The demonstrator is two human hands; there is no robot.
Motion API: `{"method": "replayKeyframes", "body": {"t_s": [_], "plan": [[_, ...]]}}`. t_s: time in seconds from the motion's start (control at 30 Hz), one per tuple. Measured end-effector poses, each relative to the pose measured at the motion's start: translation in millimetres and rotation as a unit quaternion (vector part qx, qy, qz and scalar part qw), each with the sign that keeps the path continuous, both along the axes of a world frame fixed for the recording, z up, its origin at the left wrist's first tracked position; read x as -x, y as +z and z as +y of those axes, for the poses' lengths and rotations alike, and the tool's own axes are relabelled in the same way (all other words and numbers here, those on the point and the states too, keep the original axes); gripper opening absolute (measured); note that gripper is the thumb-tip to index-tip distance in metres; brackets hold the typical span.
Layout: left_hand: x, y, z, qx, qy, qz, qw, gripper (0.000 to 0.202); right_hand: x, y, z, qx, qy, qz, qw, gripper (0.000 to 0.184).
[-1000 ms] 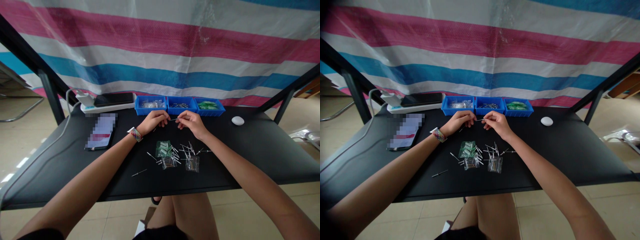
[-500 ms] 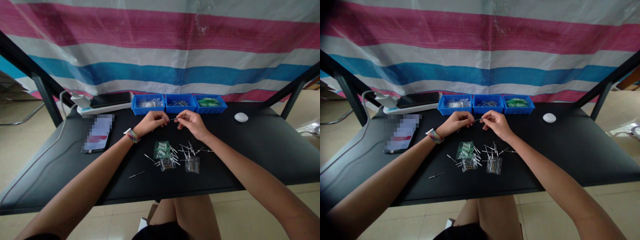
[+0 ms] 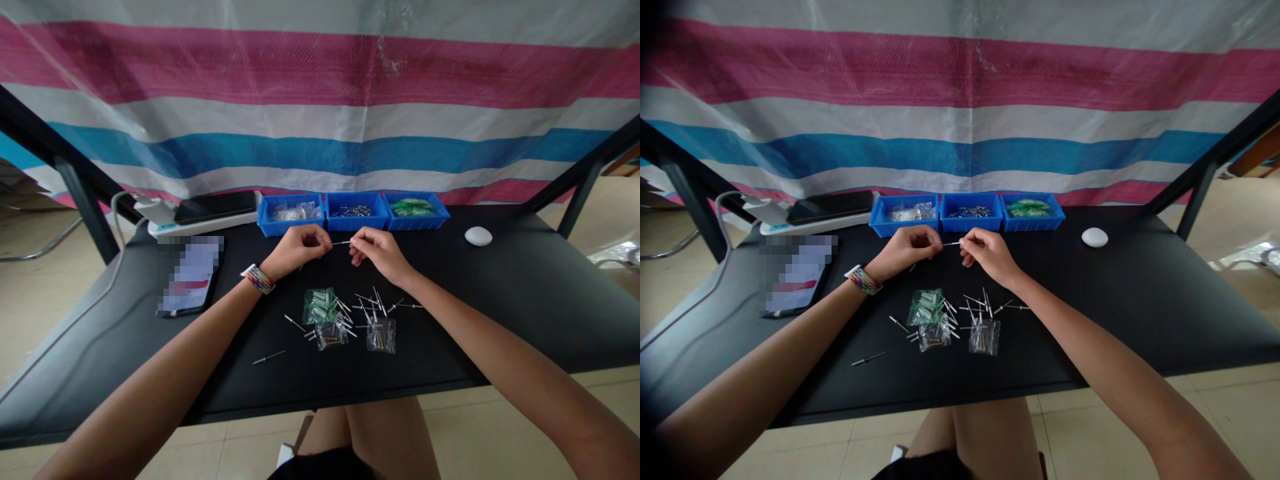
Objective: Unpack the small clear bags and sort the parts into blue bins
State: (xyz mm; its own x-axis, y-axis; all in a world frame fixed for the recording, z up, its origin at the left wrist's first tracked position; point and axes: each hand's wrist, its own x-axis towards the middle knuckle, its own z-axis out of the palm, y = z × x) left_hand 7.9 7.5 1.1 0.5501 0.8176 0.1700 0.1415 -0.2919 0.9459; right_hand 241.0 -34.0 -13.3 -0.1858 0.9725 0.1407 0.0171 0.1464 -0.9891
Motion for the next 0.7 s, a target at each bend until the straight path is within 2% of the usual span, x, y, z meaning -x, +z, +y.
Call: {"method": "replayKeyframes", "body": {"t_s": [0.3, 0.5, 0.7], "plan": [[1.3, -1.7, 1.9, 0.037, -0.001, -0.028, 0.999, 0.023, 1.7, -1.3, -0.8, -0.033, 0.005, 0.004, 0.999, 0.039], [3.6, -4.1, 4.9, 0.026, -0.017, 0.014, 0.999, 0.035, 3.2, -0.7, -2.3, -0.044, -0.020, 0.003, 0.999, 0.036], [2.2, -2.4, 2.4, 0.010, -0.009, 0.020, 1.000, 0.026, 2.7, -3.7, -1.3, -0.043, -0.020, -0.005, 0.999, 0.033]]}}
